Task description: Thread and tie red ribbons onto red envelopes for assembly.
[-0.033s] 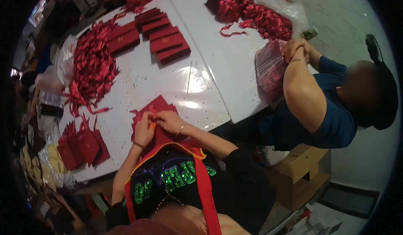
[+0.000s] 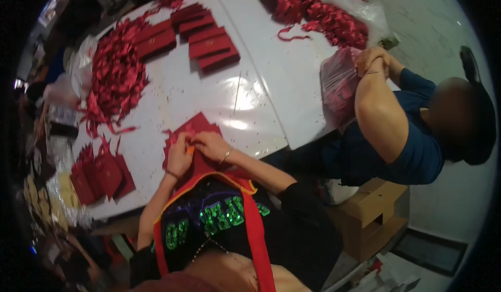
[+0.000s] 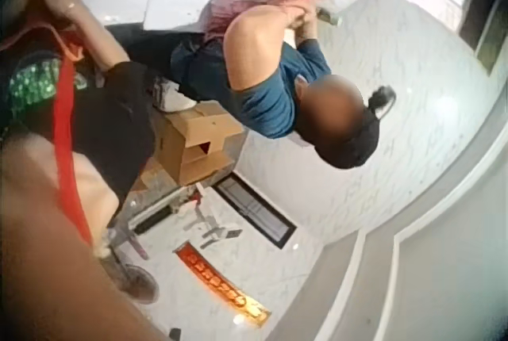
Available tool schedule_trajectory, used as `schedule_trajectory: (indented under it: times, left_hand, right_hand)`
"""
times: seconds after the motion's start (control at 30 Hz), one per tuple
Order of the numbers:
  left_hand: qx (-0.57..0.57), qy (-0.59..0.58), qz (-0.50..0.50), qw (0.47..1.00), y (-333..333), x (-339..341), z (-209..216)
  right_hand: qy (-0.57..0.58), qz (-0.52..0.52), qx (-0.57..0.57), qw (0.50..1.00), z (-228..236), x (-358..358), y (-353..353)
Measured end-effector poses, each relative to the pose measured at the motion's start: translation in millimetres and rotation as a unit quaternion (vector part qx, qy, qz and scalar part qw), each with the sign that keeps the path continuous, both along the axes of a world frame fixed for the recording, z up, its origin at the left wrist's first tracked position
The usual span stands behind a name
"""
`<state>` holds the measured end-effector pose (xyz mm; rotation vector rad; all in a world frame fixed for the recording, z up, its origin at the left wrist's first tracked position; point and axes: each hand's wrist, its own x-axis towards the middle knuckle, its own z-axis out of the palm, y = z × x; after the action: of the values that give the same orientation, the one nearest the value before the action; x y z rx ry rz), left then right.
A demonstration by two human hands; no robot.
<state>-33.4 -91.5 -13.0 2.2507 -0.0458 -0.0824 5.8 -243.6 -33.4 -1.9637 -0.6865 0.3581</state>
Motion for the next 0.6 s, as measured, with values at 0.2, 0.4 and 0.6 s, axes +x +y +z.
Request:
schedule_trajectory:
  times: [0.2,0.4,0.6]
  left_hand:
    - [-0.204,0.126,0.064,0.969,10.1,11.6,-7.0]
    - [-0.268,0.15,0.125,0.943,13.0,-3.7,-17.6]
    - [-0.145,0.082,0.105,0.98,1.8,-7.6,-2.8]
  right_hand:
    - [0.083,-0.012,-0.014,0.996,9.8,10.1,-5.8]
    - [0.259,-0.014,-0.009,0.966,8.8,11.6,-7.2]
    - [0.243,-0.018,-0.034,0.969,6.5,8.7,-12.4]
